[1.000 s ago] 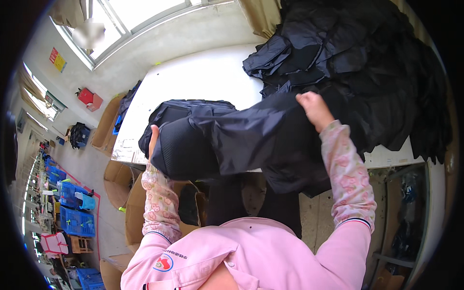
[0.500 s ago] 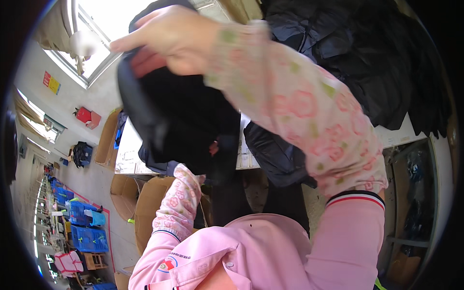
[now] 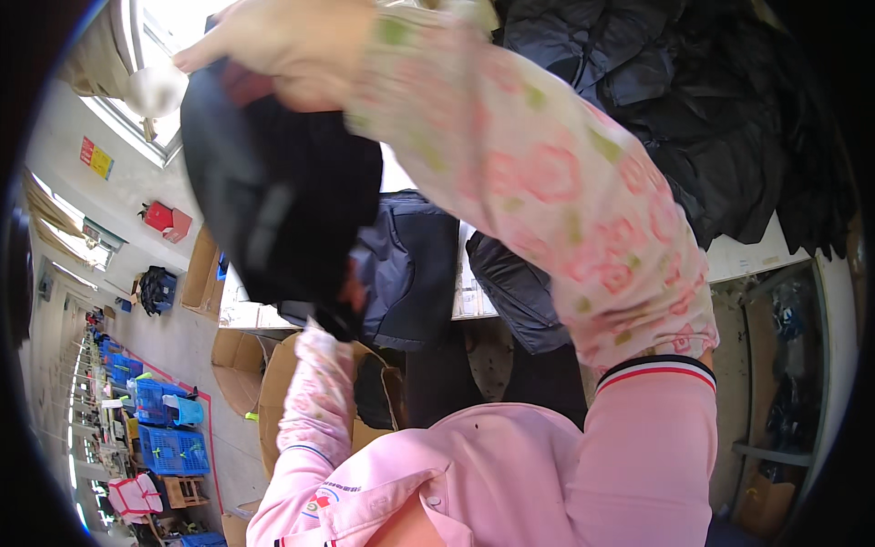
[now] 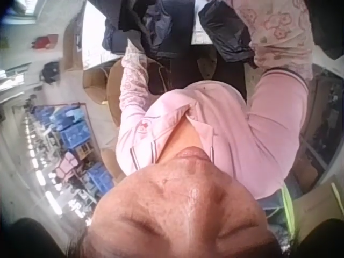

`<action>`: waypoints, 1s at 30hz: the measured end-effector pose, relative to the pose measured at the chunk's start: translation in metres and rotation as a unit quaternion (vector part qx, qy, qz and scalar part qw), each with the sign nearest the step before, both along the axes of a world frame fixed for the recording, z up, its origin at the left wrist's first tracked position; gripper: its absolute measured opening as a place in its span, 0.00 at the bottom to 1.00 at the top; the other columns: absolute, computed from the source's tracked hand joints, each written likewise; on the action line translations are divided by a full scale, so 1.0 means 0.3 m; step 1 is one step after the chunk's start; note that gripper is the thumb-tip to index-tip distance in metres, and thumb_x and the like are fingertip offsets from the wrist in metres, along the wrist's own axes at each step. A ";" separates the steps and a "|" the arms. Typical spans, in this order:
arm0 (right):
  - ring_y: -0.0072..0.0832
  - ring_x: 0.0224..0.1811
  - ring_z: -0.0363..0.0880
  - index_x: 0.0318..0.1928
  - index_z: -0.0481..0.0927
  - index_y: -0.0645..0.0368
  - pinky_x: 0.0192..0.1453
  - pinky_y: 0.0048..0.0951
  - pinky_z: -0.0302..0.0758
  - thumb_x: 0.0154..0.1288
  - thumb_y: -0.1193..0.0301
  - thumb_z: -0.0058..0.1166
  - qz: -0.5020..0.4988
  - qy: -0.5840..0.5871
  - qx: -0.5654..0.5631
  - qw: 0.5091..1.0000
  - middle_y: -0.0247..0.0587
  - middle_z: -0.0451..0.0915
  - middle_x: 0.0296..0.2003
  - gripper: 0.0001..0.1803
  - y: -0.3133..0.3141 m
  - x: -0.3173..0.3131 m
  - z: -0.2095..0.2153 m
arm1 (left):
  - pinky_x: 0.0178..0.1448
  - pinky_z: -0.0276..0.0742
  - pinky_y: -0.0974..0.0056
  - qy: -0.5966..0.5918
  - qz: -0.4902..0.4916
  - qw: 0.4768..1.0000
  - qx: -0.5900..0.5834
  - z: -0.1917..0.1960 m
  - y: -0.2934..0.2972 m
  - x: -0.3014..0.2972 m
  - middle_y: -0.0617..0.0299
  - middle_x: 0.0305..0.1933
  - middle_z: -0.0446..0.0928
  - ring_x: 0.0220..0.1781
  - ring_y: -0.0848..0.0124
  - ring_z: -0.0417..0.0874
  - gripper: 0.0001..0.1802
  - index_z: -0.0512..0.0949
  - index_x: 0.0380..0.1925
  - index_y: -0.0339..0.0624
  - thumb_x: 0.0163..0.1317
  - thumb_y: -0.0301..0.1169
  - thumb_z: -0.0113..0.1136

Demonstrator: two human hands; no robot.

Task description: Checking and folding black fabric garment pieces at a manufacturing workstation.

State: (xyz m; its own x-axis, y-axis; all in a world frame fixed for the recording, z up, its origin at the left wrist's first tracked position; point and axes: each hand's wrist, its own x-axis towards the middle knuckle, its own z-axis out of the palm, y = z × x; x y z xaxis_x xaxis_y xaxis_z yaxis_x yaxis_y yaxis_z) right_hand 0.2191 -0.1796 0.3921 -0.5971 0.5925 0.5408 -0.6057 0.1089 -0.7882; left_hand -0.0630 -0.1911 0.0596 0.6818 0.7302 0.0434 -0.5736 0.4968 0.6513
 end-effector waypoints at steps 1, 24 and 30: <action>0.24 0.25 0.78 0.43 0.76 0.65 0.28 0.24 0.76 0.65 0.73 0.57 -0.015 -0.012 0.016 1.000 0.38 0.79 0.31 0.10 -0.007 0.055 -0.015 | 0.52 0.78 0.55 0.070 0.161 0.984 0.021 0.030 0.008 -0.057 0.54 0.49 0.78 0.45 0.60 0.80 0.18 0.72 0.56 0.45 0.72 0.40 0.44; 0.45 0.48 0.78 0.59 0.62 0.60 0.52 0.39 0.75 0.54 0.60 0.69 -0.464 -0.417 -0.119 0.773 0.54 0.76 0.45 0.38 -0.087 -0.089 -1.372 | 0.74 0.38 0.33 0.751 0.142 0.496 0.412 -0.202 -0.030 0.051 0.49 0.77 0.49 0.79 0.51 0.45 0.44 0.57 0.72 0.63 0.57 0.61 0.58; 0.45 0.46 0.79 0.67 0.55 0.64 0.53 0.40 0.76 0.54 0.63 0.68 -0.326 -0.273 -0.264 0.865 0.58 0.75 0.48 0.46 -0.065 -0.187 -1.359 | 0.74 0.38 0.34 0.721 0.132 0.548 0.402 -0.154 0.013 0.034 0.48 0.77 0.48 0.79 0.50 0.44 0.44 0.57 0.72 0.61 0.58 0.57 0.60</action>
State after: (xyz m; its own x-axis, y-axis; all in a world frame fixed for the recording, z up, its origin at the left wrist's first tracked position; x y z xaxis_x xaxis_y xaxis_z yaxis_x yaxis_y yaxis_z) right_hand 0.1629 -0.1993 -0.0158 -0.1226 0.9784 -0.1664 -0.0727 -0.1760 -0.9817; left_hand -0.0527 -0.1872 0.0134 0.3060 0.9518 -0.0217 0.8440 -0.2607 0.4687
